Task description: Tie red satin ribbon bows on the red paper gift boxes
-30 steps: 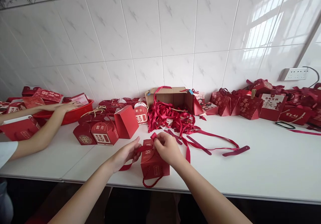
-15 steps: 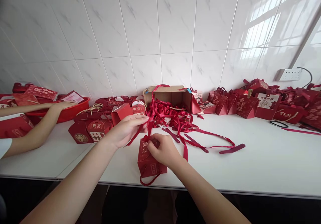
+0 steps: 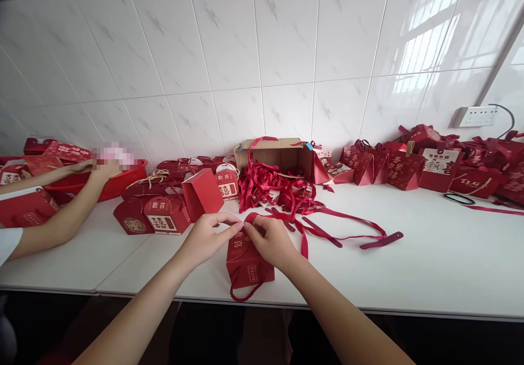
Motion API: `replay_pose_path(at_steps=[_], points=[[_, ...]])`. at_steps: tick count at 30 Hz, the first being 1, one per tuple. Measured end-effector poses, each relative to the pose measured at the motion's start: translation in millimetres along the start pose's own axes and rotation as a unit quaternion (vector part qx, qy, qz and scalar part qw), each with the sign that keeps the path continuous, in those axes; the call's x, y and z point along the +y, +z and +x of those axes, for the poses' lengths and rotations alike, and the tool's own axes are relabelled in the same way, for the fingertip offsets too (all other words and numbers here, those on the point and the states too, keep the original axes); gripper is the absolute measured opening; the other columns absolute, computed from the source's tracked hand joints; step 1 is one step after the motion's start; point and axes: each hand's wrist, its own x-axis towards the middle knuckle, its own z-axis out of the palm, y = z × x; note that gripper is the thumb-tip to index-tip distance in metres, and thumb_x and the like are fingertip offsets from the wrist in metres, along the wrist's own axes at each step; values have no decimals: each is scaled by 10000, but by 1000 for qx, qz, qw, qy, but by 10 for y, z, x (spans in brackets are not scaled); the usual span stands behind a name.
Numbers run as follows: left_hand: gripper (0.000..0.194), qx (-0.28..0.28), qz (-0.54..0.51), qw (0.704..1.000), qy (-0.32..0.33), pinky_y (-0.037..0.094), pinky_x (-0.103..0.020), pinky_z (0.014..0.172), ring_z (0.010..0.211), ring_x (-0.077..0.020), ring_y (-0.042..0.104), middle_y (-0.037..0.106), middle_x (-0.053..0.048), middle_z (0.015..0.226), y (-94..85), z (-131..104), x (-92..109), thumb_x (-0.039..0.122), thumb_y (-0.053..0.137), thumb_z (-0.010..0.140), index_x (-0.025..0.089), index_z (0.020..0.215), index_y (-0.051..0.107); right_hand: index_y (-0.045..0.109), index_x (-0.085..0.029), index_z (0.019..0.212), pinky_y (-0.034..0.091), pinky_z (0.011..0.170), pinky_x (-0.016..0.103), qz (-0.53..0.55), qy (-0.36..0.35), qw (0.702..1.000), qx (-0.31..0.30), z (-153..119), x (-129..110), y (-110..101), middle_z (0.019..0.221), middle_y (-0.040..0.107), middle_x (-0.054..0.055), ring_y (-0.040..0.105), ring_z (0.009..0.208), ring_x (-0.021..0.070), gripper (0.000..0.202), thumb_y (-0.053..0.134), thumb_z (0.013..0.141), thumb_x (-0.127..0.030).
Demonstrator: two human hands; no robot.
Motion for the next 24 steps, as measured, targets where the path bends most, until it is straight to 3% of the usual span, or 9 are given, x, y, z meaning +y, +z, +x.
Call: replay_pose_path(at_steps=[4,8,13,18,24], points=[[180,40,13,999,19,473,-309,800,837,-204,647,718,-26,853,47,-53,-53,346,590,799,193,803,686,440,-222,719,459,592,272,109,45,992,48,-18,3,46,640,686,4,663,647,189,212,580,808,-355],[171,35,-5,999,38,458,-308,820,863,-192,622,680,-20,861,69,-75,-98,333,540,841,192,815,633,347,-244,767,474,603,274,177,52,980,72,-34,12,86,628,681,-29,683,658,195,302,632,776,-343],[160,8,-74,995,59,452,-290,812,874,-167,584,607,-12,851,144,-92,-147,303,458,886,192,824,555,561,-206,765,469,599,265,119,13,991,65,-27,13,98,617,665,-8,648,622,171,122,597,805,-316],[101,42,-84,993,73,447,-275,817,882,-158,579,581,0,856,212,-104,-171,234,596,787,198,847,523,677,-188,773,491,622,274,77,2,994,72,-47,11,95,736,711,39,653,686,183,138,598,800,-298],[51,88,-72,991,64,446,-258,744,786,-142,576,602,5,786,250,-85,-236,197,595,765,194,783,547,725,-223,912,496,758,358,-22,-48,995,90,-129,31,88,864,683,60,619,846,228,171,650,773,-288]])
